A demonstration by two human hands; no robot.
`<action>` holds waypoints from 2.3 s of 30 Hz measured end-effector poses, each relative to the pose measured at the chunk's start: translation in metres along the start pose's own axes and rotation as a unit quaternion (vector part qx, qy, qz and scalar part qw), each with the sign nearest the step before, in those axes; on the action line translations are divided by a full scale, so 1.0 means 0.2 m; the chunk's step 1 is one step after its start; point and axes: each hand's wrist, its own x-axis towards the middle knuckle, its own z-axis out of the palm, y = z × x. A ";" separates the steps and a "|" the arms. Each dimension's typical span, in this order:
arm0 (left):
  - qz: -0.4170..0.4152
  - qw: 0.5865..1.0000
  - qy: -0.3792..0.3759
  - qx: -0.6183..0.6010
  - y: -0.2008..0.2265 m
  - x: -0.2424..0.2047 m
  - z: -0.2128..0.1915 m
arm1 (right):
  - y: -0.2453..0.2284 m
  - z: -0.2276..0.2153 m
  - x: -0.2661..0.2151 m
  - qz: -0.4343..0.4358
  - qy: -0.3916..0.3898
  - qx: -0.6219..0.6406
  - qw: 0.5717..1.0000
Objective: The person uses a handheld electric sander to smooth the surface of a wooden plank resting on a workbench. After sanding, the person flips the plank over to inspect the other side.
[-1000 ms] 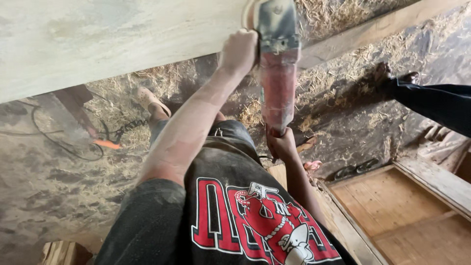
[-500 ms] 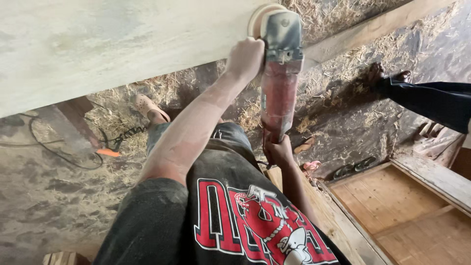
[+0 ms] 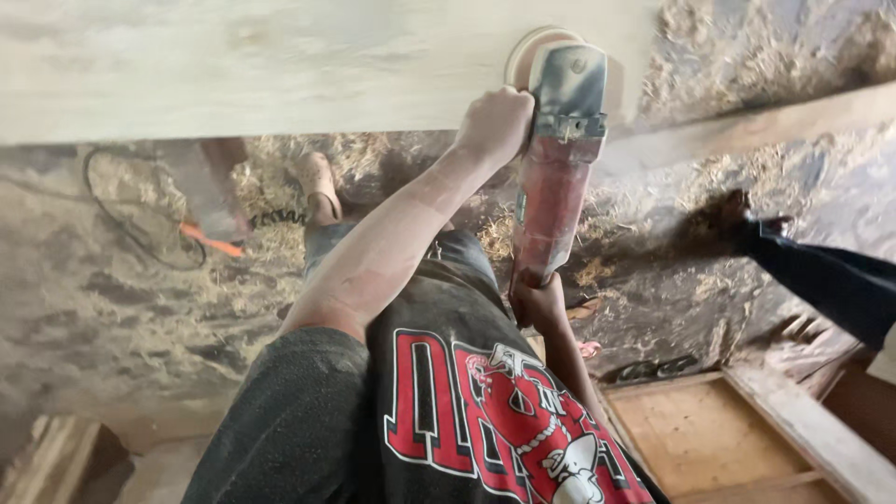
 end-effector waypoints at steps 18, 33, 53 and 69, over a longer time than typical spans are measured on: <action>-0.153 0.987 0.042 -0.011 -1.32 -1.02 -0.87 | 0.04 1.32 -0.08 -0.081 -0.019 -0.235 0.968; -0.134 0.974 0.178 -0.048 -1.84 -1.55 -1.12 | -0.32 1.86 -0.24 -0.097 -0.071 -0.311 0.943; -0.053 0.998 0.026 0.013 -0.38 -0.13 -0.36 | -0.27 0.25 0.09 0.055 0.044 -0.192 0.979; 0.032 0.999 -0.026 0.001 0.29 0.43 0.10 | -0.22 -0.42 0.19 0.086 0.080 -0.070 0.991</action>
